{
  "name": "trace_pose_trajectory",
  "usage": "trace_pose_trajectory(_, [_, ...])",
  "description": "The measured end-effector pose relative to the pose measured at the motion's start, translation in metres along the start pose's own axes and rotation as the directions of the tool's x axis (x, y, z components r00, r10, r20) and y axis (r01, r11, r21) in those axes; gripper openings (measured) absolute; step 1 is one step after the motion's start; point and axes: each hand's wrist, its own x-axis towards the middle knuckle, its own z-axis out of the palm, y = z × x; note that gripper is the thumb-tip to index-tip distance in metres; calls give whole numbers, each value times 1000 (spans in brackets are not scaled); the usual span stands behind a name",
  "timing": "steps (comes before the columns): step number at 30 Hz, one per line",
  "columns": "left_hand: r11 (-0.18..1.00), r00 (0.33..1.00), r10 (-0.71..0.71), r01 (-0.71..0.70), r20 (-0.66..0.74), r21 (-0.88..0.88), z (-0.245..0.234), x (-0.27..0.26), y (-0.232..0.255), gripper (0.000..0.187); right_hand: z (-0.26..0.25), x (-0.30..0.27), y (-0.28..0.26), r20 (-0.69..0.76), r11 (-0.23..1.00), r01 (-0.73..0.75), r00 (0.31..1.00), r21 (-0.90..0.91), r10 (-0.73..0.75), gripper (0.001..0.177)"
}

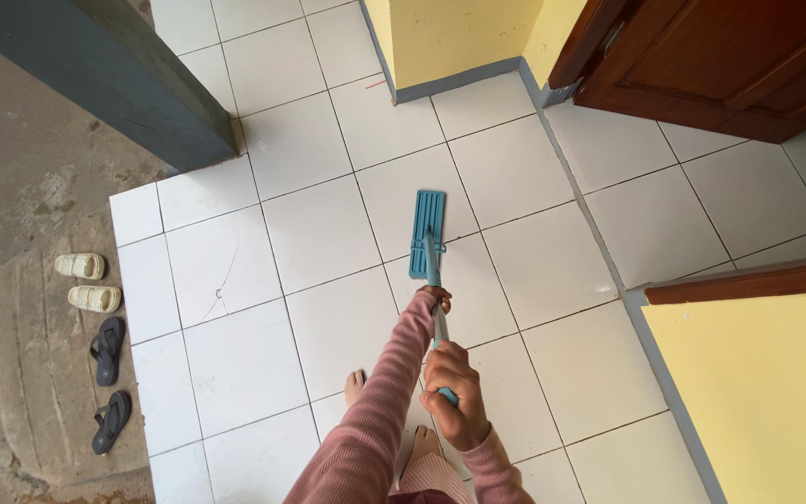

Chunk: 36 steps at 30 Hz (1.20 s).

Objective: The person mops a tiled hallway using a blue mop and occasionally dips the mop into a black bucket of water.

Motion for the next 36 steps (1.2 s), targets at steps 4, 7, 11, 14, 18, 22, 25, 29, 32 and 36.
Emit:
trace_pose_trajectory(4, [995,998,60,-61,22,73,37,10,42,22,5,29,28,-88,997,-75,993,1,75,9])
trace_pose_trajectory(7, [989,993,116,-116,11,97,69,55,66,26,-7,61,55,-95,996,-86,992,17,87,10])
trace_pose_trajectory(11, [980,980,193,-192,-41,45,98,113,104,32,-20,120,85,-15,996,-83,997,-36,82,12])
trace_pose_trajectory(14, [981,980,191,-192,-63,-13,116,150,144,43,-12,166,100,20,993,-114,993,41,113,11])
trace_pose_trajectory(18, [961,963,259,-250,73,-116,123,190,204,26,5,231,108,64,999,-53,997,-15,54,15])
trace_pose_trajectory(22, [963,961,219,-186,167,-197,110,181,229,21,29,260,98,52,993,-105,993,-46,107,16])
trace_pose_trajectory(25, [957,963,160,-97,219,-273,97,154,234,9,44,261,86,77,990,-121,989,-69,126,14])
trace_pose_trajectory(29, [926,948,244,-164,207,-341,68,105,219,9,59,241,74,108,988,-123,985,-96,133,13])
trace_pose_trajectory(32, [913,947,257,-172,195,-369,47,83,202,11,65,221,61,149,992,-101,983,-75,111,15])
trace_pose_trajectory(36, [911,979,196,-160,57,-381,26,91,167,32,60,185,35,185,992,-119,975,-41,125,15])
